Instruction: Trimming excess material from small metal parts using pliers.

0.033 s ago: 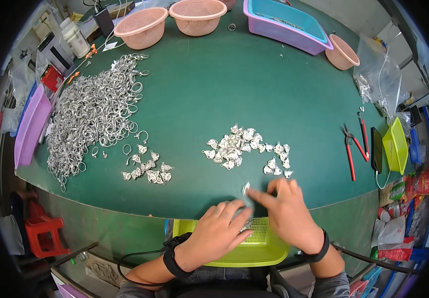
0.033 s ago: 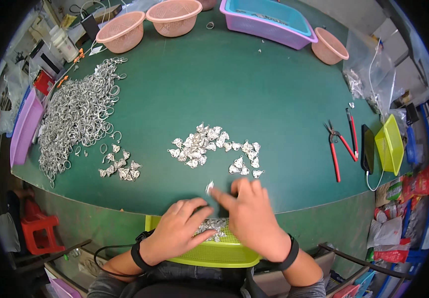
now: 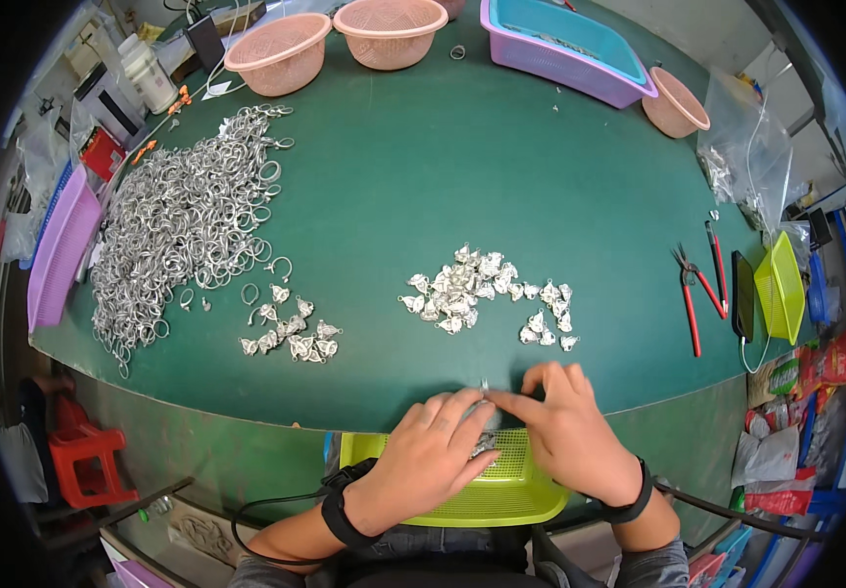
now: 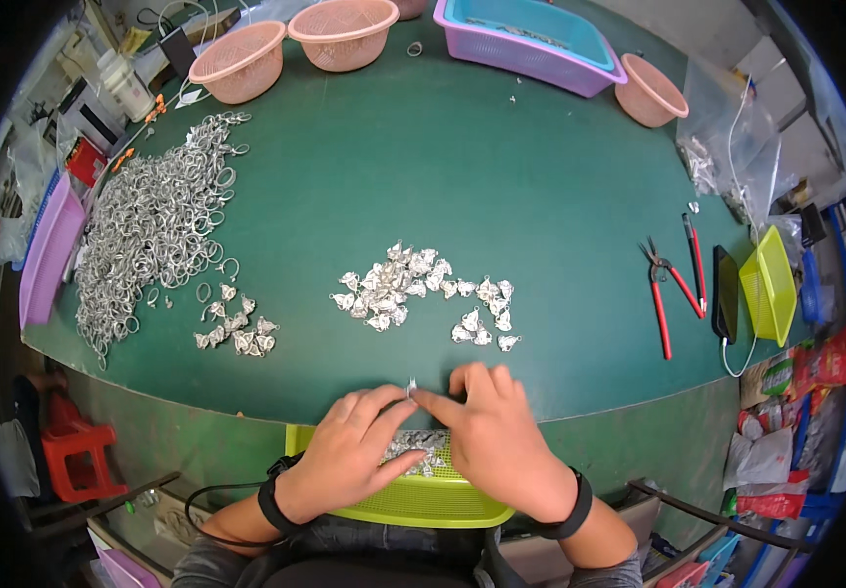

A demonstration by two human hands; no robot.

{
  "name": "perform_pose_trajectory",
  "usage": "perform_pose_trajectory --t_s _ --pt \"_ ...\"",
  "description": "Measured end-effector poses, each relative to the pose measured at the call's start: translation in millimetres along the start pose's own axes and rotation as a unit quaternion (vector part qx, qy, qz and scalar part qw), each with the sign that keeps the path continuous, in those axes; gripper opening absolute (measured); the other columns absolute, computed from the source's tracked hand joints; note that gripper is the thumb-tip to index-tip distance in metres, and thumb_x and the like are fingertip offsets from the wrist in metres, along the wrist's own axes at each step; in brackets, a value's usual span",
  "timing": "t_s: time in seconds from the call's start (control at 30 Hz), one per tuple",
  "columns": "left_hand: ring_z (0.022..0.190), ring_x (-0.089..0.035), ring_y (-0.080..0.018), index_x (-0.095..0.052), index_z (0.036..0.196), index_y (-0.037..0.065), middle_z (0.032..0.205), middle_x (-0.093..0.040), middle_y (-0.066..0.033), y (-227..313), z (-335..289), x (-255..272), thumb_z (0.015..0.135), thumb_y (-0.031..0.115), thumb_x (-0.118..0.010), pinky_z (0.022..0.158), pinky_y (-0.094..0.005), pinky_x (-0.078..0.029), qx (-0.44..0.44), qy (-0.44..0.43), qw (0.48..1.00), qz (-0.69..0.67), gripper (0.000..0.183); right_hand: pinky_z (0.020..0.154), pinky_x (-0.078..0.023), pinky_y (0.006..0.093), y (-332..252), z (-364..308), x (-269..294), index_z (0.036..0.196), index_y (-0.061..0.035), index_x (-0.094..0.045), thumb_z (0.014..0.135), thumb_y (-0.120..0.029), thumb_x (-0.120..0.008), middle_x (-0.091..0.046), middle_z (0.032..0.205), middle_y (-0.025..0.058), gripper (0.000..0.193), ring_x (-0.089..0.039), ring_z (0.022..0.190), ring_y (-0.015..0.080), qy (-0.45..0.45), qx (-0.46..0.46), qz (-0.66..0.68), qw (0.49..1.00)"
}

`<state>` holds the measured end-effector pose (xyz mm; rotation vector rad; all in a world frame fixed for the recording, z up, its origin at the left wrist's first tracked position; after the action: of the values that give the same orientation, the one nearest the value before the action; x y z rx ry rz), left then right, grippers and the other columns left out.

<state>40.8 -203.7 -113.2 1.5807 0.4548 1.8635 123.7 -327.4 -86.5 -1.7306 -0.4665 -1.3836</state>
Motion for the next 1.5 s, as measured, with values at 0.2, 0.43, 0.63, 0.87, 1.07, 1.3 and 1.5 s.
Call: perform_pose_trajectory --t_s 0.2,0.43,0.63,0.87,1.07,1.3,1.5 --pt "0.091 -0.053 -0.0209 -0.062 0.101 0.003 0.105 -0.055 -0.0058 -2.0 0.9 -0.9 0.08 0.016 -0.065 0.076 -0.0323 -0.043 -0.061 -0.029 0.996 0.051 0.026 0.076 -0.039 0.0371 27.9 4.0 4.9 0.116 -0.009 -0.062 0.073 0.007 -0.052 -0.048 0.093 0.0128 0.047 -0.044 0.084 0.0309 0.094 -0.083 0.02 0.992" --pt "0.079 -0.055 -0.0193 -0.064 0.092 0.004 0.094 -0.057 -0.0042 1.4 -2.3 -5.4 0.08 0.015 -0.065 0.07 -0.0319 -0.044 -0.091 -0.043 0.995 0.007 0.016 0.074 -0.042 0.0371 13.4 8.5 2.6 0.105 -0.0043 -0.064 0.078 -0.005 -0.064 -0.05 0.09 0.0124 0.028 -0.047 0.084 0.0296 0.116 -0.064 0.046 0.99" --pt "0.076 -0.055 -0.0198 -0.065 0.092 0.005 0.089 -0.058 -0.0044 -0.1 0.0 -0.8 0.078 0.012 -0.066 0.068 -0.0313 -0.044 -0.094 -0.025 0.995 0.002 0.016 0.07 -0.046 0.0379 5.2 13.2 -9.1 0.089 0.0005 -0.06 0.071 0.003 -0.067 -0.059 0.091 0.0127 0.02 -0.056 0.081 0.0309 0.133 -0.015 0.108 0.985" --pt "0.077 -0.055 -0.022 -0.064 0.096 0.004 0.094 -0.057 -0.0062 0.1 4.8 4.1 0.076 0.011 -0.067 0.07 -0.0316 -0.045 -0.065 0.02 0.998 -0.005 0.021 0.069 -0.048 0.0354 -11.2 -3.8 -9.3 0.095 -0.0005 -0.062 0.074 0.003 -0.062 -0.057 0.09 0.0108 0.021 -0.055 0.078 0.028 0.096 0.035 0.138 0.985" --pt "0.088 -0.052 -0.0233 -0.063 0.106 0.005 0.103 -0.055 -0.0073 -4.2 7.8 0.6 0.078 0.013 -0.066 0.075 -0.0332 -0.045 -0.041 -0.01 0.998 0.054 0.03 0.075 -0.043 0.0368 22.9 -2.2 11.3 0.104 -0.0026 -0.063 0.079 -0.002 -0.062 -0.055 0.093 0.0125 0.024 -0.05 0.083 0.0304 0.152 -0.092 0.06 0.982" --pt "0.086 -0.053 -0.0206 -0.065 0.1 0.006 0.1 -0.056 -0.0043 -5.5 7.2 1.3 0.076 0.011 -0.066 0.073 -0.0324 -0.045 -0.04 -0.013 0.998 0.047 0.024 0.075 -0.042 0.0371 23.8 -6.1 6.7 0.102 -0.0031 -0.063 0.075 -0.007 -0.069 -0.053 0.095 0.0119 0.028 -0.048 0.086 0.0305 0.145 -0.109 0.02 0.983" --pt "0.077 -0.054 -0.021 -0.065 0.095 0.005 0.092 -0.057 -0.0044 -10.7 6.3 3.5 0.072 0.007 -0.069 0.067 -0.0324 -0.046 -0.034 0.033 0.999 0.026 0.023 0.073 -0.044 0.0376 17.2 7.1 -7.4 0.091 0.0002 -0.057 0.073 -0.001 -0.068 -0.054 0.092 0.0128 0.021 -0.05 0.083 0.0309 0.163 -0.062 0.058 0.983"
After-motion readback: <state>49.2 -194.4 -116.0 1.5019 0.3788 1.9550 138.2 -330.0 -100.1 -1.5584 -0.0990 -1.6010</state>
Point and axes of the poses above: each hand's wrist, its own z-axis towards the middle knuckle, its own x-axis out of the back of the hand, y = z × x, the point moved 4 cm from there along z, towards the middle knuckle
